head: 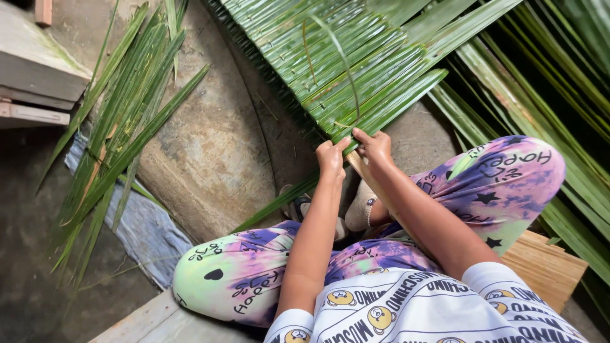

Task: Weaving palm leaves onto a wooden slat to create a thatched panel

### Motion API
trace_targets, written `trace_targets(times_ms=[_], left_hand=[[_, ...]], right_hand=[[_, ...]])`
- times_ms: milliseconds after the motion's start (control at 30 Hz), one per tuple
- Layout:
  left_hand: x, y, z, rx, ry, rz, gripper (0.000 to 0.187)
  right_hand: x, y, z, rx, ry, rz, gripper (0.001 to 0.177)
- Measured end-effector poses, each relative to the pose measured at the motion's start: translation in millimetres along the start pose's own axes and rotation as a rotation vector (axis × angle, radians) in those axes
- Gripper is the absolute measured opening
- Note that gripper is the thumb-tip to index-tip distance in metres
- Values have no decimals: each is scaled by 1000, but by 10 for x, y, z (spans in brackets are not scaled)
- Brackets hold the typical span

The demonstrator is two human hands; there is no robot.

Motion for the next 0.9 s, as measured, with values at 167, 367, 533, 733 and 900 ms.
trace_targets(times_ms=[167,367,533,733,900], left_hand=[[-296,34,237,32,-17,-33,36],[-122,-22,108,137,-8,-56,36],[-242,22,203,207,-5,-31,35],[-227,-27,239,247,43,-16,38],[-379,40,396,216,38,-8,38]], right_hand=[[-280,323,-524,-49,-161,-29,55],[264,115,-65,-238,-446,163,97],[-295,635,842,-361,-7,-101,127],[-688,915,752,-197,48,-209,100],[-782,415,291,-262,-123,-237,116]])
Point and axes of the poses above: each hand's wrist, its own x-axis away from the middle knuckle, its own y-axis out of the back of the hand, z = x × y, the point moved 10 cm from there along -x, towards the middle knuckle, and after that the axes turned 2 degrees about x, right-handed, at the moved point
